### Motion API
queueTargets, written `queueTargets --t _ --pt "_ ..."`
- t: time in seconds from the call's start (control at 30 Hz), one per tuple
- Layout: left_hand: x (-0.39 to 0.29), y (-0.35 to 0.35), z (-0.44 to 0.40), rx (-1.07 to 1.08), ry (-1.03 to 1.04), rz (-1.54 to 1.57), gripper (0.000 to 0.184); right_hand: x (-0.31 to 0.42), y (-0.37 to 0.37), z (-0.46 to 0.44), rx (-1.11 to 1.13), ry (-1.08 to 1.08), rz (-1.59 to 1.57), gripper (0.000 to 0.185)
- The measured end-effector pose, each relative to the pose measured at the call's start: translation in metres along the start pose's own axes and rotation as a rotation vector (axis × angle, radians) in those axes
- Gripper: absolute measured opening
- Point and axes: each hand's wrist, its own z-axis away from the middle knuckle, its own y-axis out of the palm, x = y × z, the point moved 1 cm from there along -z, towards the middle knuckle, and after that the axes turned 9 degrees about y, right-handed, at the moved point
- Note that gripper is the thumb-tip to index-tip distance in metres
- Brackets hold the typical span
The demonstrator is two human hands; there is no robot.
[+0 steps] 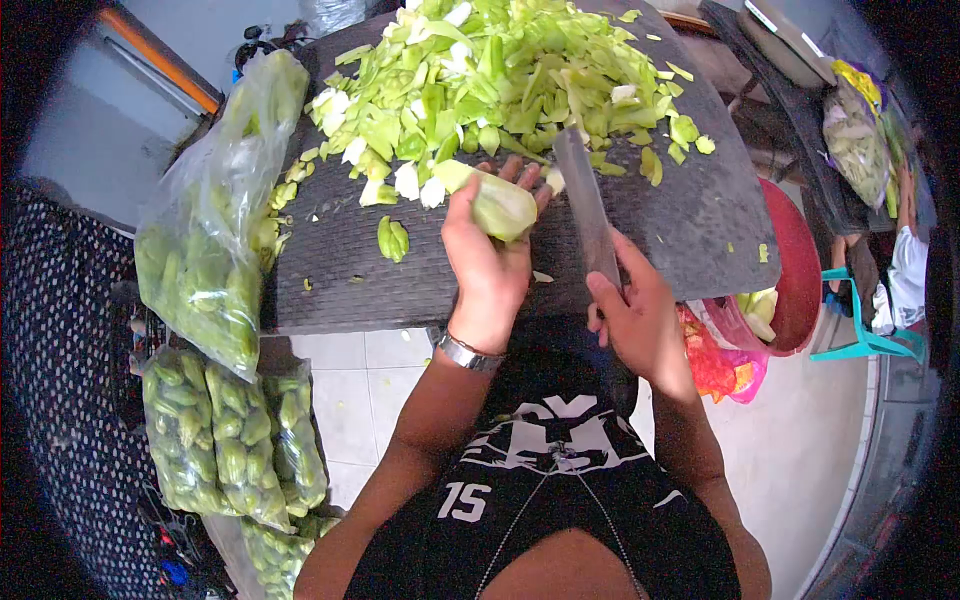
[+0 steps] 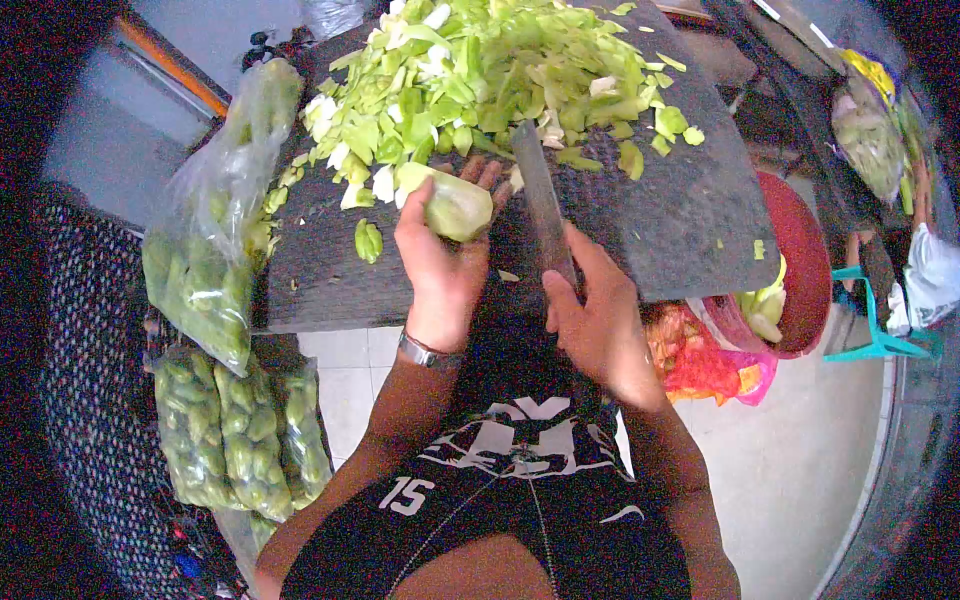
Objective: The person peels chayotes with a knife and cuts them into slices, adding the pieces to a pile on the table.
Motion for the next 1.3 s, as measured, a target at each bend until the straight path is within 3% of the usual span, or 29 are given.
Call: queueTargets --t 0.23,0.3,0.43,0.53,0.57,0.67,0.7,0.77,0.8,0.87,0.97,1.03,1.1,1.23,1.3 --pt "-0.021 -0.007 -0.021 -0.02 -0.053 -0.052 0.035 -0.006 -0.014 -0.015 0.027 -0.019 -0.029 0.046" --pt "-0.034 -0.005 -0.034 -0.026 -0.136 -0.032 0.04 -0.009 -0.021 -0.024 0.041 0.016 -0.063 0.043" --pt "-0.023 0.04 -0.066 -0.001 -0.04 -0.227 0.032 -0.028 -0.024 -0.041 0.036 0.037 -0.066 0.036" --pt "0.038 0.089 -0.081 0.43 -0.134 -0.294 0.025 -0.039 -0.017 -0.047 0.039 0.047 -0.113 0.033" --pt "0.072 0.109 -0.084 0.644 -0.208 -0.413 0.027 -0.041 -0.017 -0.048 0.042 0.047 -0.101 0.031" --pt "0.15 0.172 -0.052 0.754 -0.801 -0.14 0.055 -0.036 -0.021 -0.046 0.03 0.027 -0.071 0.023" --pt "0.154 0.186 -0.035 0.745 -0.936 -0.182 0.065 -0.041 -0.024 -0.046 0.017 0.035 -0.076 0.022" --pt "0.168 0.202 -0.012 0.747 -0.768 -0.342 0.072 -0.056 -0.026 -0.048 -0.003 0.054 -0.091 0.019" --pt "0.168 0.199 -0.012 0.812 -0.749 -0.354 0.069 -0.047 -0.025 -0.043 -0.019 0.017 -0.098 0.029" --pt "0.152 0.18 -0.025 0.928 -0.686 -0.388 0.063 -0.04 -0.026 -0.04 -0.016 0.027 -0.112 0.028" --pt "0.105 0.143 -0.056 0.952 -0.573 -0.739 0.049 -0.036 -0.023 -0.042 0.034 0.027 -0.175 0.026" --pt "0.057 0.109 -0.076 0.928 -0.363 -0.883 0.037 -0.04 -0.027 -0.046 0.092 0.035 -0.279 0.03" --pt "0.005 0.077 -0.092 0.751 -0.26 -1.064 0.035 -0.034 -0.034 -0.051 0.136 0.073 -0.362 0.032" --pt "-0.115 0.023 -0.12 0.549 0.253 -1.732 0.033 -0.009 -0.041 -0.071 0.066 -0.004 -0.209 0.046" --pt "-0.172 -0.001 -0.141 0.408 0.693 -2.313 0.032 -0.004 -0.046 -0.093 0.079 -0.032 -0.161 0.049"
